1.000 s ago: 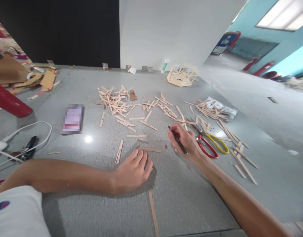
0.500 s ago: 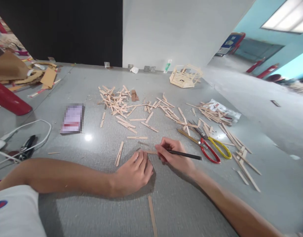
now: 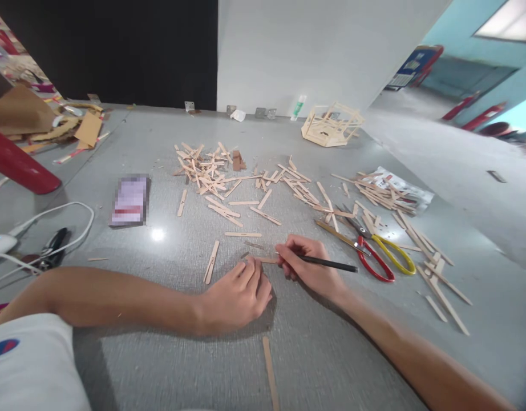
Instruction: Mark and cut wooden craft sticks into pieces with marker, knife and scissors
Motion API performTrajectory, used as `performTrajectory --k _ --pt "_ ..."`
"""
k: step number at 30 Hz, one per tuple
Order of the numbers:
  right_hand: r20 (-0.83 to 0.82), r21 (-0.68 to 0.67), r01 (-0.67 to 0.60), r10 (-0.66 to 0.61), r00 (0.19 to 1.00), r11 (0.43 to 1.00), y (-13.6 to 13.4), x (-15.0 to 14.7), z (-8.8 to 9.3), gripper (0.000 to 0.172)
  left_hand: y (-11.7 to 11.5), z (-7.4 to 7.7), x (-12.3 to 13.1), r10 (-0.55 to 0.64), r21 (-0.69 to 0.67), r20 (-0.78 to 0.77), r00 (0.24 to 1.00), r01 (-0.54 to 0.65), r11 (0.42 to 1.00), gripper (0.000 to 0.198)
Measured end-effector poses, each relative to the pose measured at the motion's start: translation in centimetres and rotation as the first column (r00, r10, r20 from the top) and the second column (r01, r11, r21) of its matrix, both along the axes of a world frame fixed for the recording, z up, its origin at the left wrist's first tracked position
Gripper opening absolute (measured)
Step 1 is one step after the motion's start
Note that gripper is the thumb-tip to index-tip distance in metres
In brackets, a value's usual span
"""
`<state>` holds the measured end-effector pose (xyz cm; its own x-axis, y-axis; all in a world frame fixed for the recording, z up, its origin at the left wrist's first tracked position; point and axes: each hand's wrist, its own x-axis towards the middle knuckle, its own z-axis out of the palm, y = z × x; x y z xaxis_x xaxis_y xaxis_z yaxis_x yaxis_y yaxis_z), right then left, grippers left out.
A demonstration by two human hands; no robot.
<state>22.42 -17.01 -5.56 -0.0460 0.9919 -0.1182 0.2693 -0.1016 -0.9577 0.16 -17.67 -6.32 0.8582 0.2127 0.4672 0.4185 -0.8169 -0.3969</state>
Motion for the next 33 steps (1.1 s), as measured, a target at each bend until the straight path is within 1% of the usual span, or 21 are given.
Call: performTrajectory --k 3,6,9,13,17,20,22,24,26,28,29,31,33 --pt "-0.022 -0.034 0.008 -0.009 1.0 0.999 0.2 -0.1 0.1 0.042 0.0 0.2 -0.1 -0.009 0.002 -0.022 1.0 0.009 1.0 0.035" --pt "-0.023 -0.03 0.002 -0.003 1.0 1.0 0.4 -0.3 0.2 0.049 0.1 0.2 -0.1 -0.013 0.014 -0.045 0.999 0.014 1.0 0.034" --pt "0.03 0.012 -0.048 0.047 0.998 0.999 0.5 -0.8 0.3 0.053 0.1 0.1 -0.1 -0.025 0.004 -0.041 0.999 0.025 1.0 0.032" --pt "0.118 0.046 -0.132 0.126 0.985 0.99 0.7 -1.1 0.2 0.052 0.1 -0.1 -0.1 -0.028 -0.008 -0.057 0.998 0.028 1.0 0.032" --pt "0.146 0.048 -0.161 0.152 0.977 0.986 0.8 -1.1 0.1 0.05 0.0 -0.1 0.0 -0.01 -0.006 -0.036 0.999 0.009 1.0 0.033" --pt "0.128 0.038 -0.162 0.156 0.979 0.986 0.8 -0.9 -0.1 0.05 -0.2 -0.2 0.0 0.025 -0.002 -0.013 1.0 -0.025 1.0 0.035" --pt "0.115 0.029 -0.163 0.158 0.981 0.986 0.8 -0.9 -0.3 0.05 -0.4 -0.3 -0.1 0.036 0.032 -0.002 0.999 -0.036 0.999 0.034" --pt "0.105 0.023 -0.155 0.151 0.983 0.988 0.8 -0.9 -0.4 0.05 -0.4 -0.3 -0.2 0.0 0.092 0.007 1.0 0.0 0.996 0.026" --pt "0.096 0.019 -0.144 0.142 0.985 0.989 0.7 -0.9 -0.5 0.05 -0.5 -0.1 -0.3 -0.07 0.126 0.005 0.998 0.069 0.99 0.021" --pt "0.095 0.021 -0.142 0.139 0.986 0.99 0.7 -0.9 -0.5 0.05 -0.5 0.0 -0.4 -0.114 0.115 0.002 0.993 0.113 0.987 0.02" --pt "0.099 0.023 -0.145 0.142 0.985 0.989 0.6 -0.9 -0.4 0.05 -0.5 0.1 -0.4 -0.117 0.101 -0.003 0.993 0.117 0.988 0.018" --pt "0.11 0.025 -0.152 0.148 0.983 0.988 0.6 -0.9 -0.3 0.05 -0.5 0.2 -0.4 -0.105 0.069 -0.015 0.994 0.106 0.992 0.016" --pt "0.12 0.027 -0.155 0.151 0.981 0.988 0.6 -0.8 -0.2 0.05 -0.5 0.3 -0.3 -0.077 0.023 -0.034 0.996 0.078 0.997 0.019"
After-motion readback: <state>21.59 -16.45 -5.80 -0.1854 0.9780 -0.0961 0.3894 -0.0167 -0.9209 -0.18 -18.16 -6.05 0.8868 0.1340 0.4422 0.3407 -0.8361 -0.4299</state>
